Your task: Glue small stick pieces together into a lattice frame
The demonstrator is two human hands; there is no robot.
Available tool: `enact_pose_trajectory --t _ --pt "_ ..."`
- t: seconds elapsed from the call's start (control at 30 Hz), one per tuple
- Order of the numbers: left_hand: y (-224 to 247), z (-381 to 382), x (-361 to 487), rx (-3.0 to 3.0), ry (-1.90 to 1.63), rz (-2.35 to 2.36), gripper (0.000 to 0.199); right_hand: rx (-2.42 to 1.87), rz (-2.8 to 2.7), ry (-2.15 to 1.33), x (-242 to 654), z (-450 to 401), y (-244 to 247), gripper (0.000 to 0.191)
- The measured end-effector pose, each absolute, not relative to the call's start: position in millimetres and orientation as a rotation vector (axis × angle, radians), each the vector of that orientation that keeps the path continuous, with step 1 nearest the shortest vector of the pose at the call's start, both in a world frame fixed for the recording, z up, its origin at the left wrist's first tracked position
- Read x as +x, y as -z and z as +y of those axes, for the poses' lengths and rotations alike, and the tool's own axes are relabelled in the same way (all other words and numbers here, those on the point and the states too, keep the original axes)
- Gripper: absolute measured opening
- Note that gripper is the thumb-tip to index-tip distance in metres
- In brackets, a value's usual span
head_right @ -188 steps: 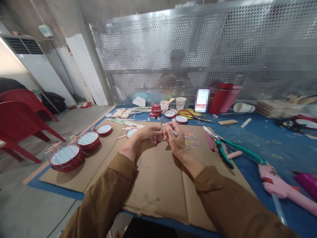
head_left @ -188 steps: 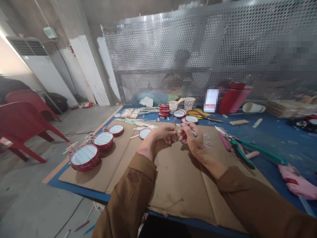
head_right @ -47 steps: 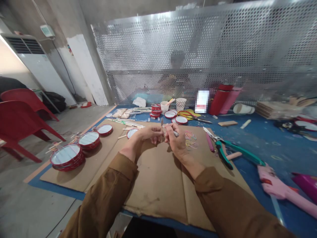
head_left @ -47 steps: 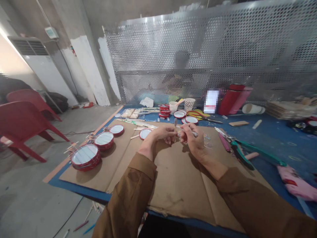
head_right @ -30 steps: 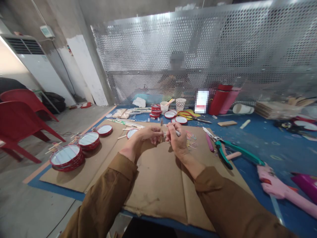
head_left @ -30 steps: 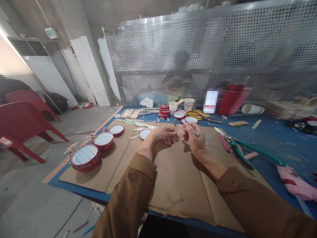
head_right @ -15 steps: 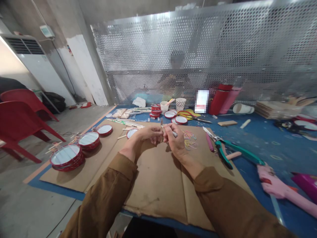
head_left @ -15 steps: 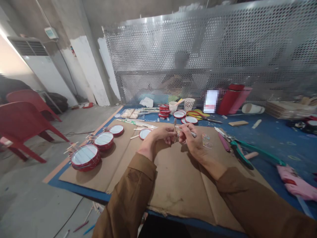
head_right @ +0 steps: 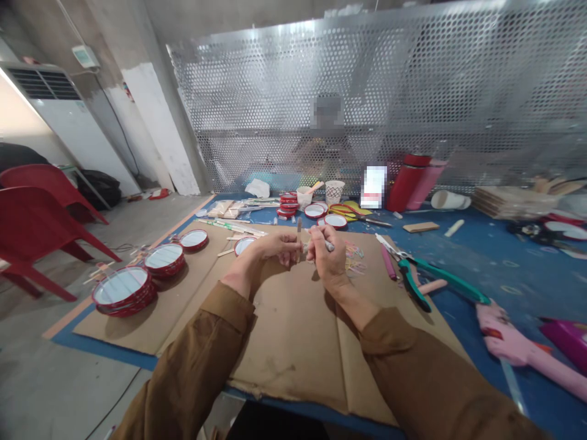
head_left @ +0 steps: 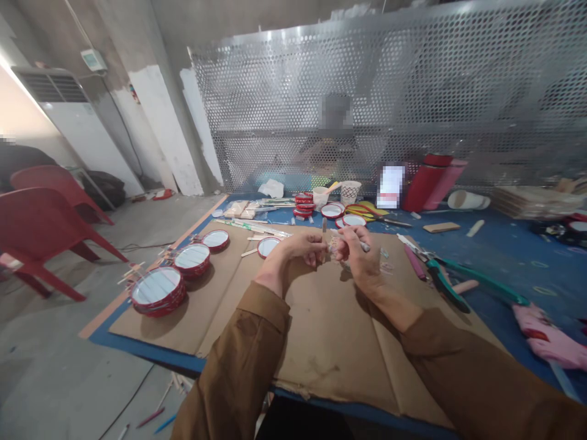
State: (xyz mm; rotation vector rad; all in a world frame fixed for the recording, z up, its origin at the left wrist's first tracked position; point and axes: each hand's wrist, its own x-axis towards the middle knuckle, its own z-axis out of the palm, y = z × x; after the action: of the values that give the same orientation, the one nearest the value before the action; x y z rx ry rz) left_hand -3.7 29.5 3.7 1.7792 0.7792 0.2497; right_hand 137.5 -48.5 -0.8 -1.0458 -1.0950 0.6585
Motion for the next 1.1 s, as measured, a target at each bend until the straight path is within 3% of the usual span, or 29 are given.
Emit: enact_pose_trajectory --t 1.1 --pt "-1.8 29.8 -4.3 1.769 -0.288 0.763 0.023 -1.077 -1.218 -0.664 140.4 -47.4 7.1 0.03"
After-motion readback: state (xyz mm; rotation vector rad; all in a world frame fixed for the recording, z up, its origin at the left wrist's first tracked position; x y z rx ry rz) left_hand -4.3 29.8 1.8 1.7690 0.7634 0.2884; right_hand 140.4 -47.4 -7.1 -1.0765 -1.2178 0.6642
